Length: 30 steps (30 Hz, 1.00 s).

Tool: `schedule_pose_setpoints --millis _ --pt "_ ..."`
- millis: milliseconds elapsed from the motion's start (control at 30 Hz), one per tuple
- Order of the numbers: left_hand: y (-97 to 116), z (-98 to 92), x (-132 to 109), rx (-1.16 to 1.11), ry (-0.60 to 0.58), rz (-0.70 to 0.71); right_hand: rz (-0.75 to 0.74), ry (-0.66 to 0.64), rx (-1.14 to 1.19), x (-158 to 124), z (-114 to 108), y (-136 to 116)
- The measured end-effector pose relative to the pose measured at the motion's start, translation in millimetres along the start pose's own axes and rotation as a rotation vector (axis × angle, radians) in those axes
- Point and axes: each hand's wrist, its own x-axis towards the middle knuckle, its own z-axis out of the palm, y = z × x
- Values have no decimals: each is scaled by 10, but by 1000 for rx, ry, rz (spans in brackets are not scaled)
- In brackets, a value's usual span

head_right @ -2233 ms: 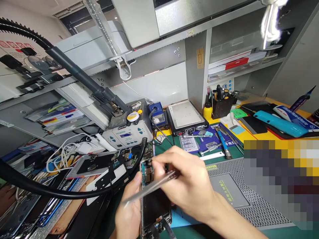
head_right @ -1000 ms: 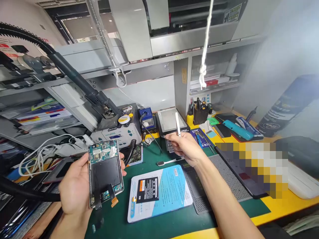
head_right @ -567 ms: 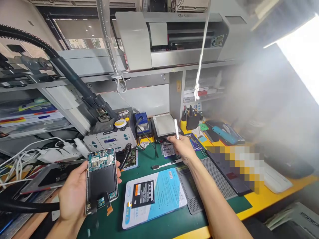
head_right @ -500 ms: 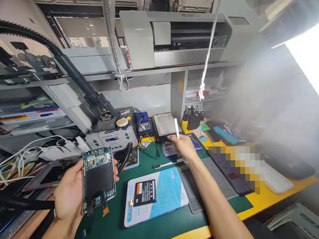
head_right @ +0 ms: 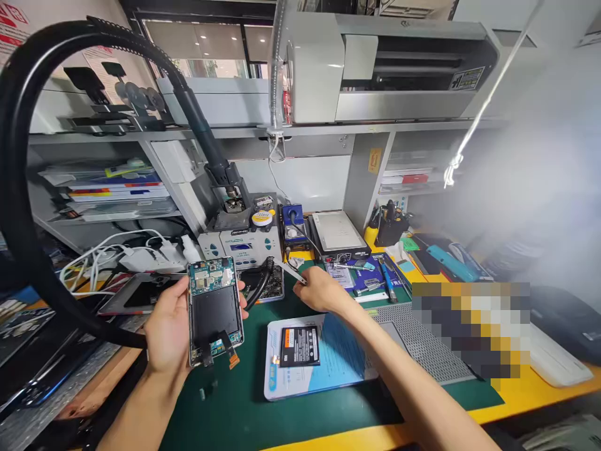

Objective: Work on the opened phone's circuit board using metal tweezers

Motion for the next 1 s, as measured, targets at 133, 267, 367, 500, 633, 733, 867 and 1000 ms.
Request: schedule_pose_setpoints --millis 133,267,367,500,633,733,867,1000 --pt "-16 26 -40 -20 -27 -26 76 -5 -104 282 74 52" --pt "-51 54 -64 -20 -91 -67 144 8 -151 410 72 60" --pt "-80 45 -60 5 -134 -94 149 25 -134 402 33 37" --pt "-93 31 -76 27 -174 -125 26 28 0 206 -62 25" --pt "-137 95 -162 24 -197 -167 -209 7 317 -126 -179 22" --pt "-230 169 -230 -60 -240 -256 -391 125 613 -303 -249 43" --pt "-365 222 -291 -179 -286 -350 -433 245 875 -389 -262 114" --pt "-430 236 -350 -173 -323 -386 -404 141 1006 -491 -197 148"
